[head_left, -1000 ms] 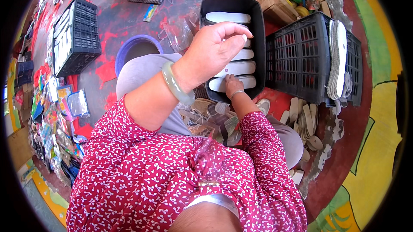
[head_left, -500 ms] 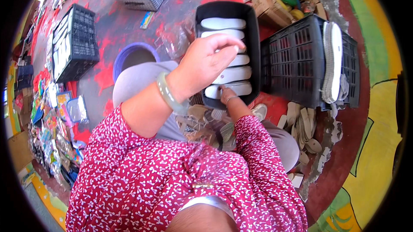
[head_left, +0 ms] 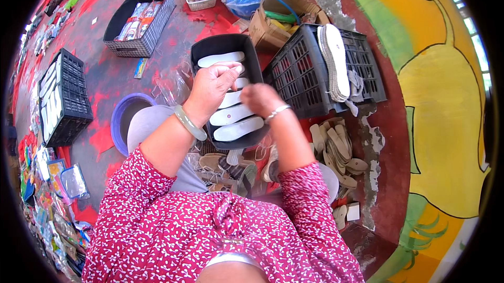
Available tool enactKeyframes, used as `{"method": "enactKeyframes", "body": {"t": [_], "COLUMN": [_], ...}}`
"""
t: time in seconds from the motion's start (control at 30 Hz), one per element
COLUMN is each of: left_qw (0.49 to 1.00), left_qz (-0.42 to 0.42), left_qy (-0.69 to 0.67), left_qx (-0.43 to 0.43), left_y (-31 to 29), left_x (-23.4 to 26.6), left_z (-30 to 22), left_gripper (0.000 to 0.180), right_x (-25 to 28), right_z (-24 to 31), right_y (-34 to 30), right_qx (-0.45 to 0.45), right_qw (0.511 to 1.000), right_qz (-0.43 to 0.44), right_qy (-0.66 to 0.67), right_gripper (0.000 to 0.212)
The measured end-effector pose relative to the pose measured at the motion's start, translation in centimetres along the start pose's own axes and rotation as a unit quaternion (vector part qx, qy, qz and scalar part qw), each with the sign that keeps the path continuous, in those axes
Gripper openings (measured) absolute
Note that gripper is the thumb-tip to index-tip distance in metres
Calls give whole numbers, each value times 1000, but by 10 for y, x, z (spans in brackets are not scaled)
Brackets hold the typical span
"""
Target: The person sorts and wipes white shoe insoles by hand. They pick up stacks of insoles from crates and individual insoles from a pile on the floor, wipe one with a cloth, and place them into a plastic container.
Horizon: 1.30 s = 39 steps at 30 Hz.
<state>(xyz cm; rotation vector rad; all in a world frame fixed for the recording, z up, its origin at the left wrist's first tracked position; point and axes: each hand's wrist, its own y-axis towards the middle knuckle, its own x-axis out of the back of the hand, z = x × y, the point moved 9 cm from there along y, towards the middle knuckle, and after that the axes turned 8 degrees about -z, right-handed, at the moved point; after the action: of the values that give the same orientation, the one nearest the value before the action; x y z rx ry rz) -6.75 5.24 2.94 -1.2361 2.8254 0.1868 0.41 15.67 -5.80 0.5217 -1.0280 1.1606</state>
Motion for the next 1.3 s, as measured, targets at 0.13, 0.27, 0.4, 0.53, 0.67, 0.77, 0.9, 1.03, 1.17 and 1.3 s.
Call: {"method": "enactKeyframes", "body": {"t": [0.13, 0.27, 0.4, 0.53, 0.67, 0.77, 0.9, 1.03, 1.17, 1.3], "left_qw": [999, 999, 999, 999, 1000, 999, 998, 997, 995, 995], "left_qz": [-16, -12, 5, 17, 26, 22, 7, 4, 2, 1], "left_qy": [-43, -28, -42, -25, 10, 40, 52, 77, 96, 93], "left_qx": [20, -13, 18, -21, -14, -16, -16, -9, -24, -37], "left_y": [2, 2, -6, -7, -6, -4, 0, 1, 3, 5], "left_x": [-6, -24, -44, -55, -57, -57, -56, -52, -50, -50], "left_z": [10, 12, 14, 13, 22, 27, 36, 40, 38, 41], "left_gripper": [33, 24, 20, 21, 22, 23, 25, 26, 28, 29], "right_x": [180, 215, 205, 203, 207, 207, 210, 215, 213, 218], "right_z": [7, -59, -104, -113, -121, -137, -142, -138, -139, -137], "right_y": [-62, -109, -110, -110, -115, -114, -115, -119, -118, -126], "right_qx": [-35, -83, -128, -146, -150, -152, -173, -197, -201, -222], "right_qw": [930, 856, 865, 880, 874, 874, 862, 834, 836, 812], "right_qz": [-355, -462, -446, -429, -452, -455, -469, -493, -485, -510], "right_qy": [-86, -219, -190, -140, -96, -72, -85, -149, -159, -178], "right_gripper": [22, 35, 36, 33, 33, 36, 32, 28, 28, 26]}}
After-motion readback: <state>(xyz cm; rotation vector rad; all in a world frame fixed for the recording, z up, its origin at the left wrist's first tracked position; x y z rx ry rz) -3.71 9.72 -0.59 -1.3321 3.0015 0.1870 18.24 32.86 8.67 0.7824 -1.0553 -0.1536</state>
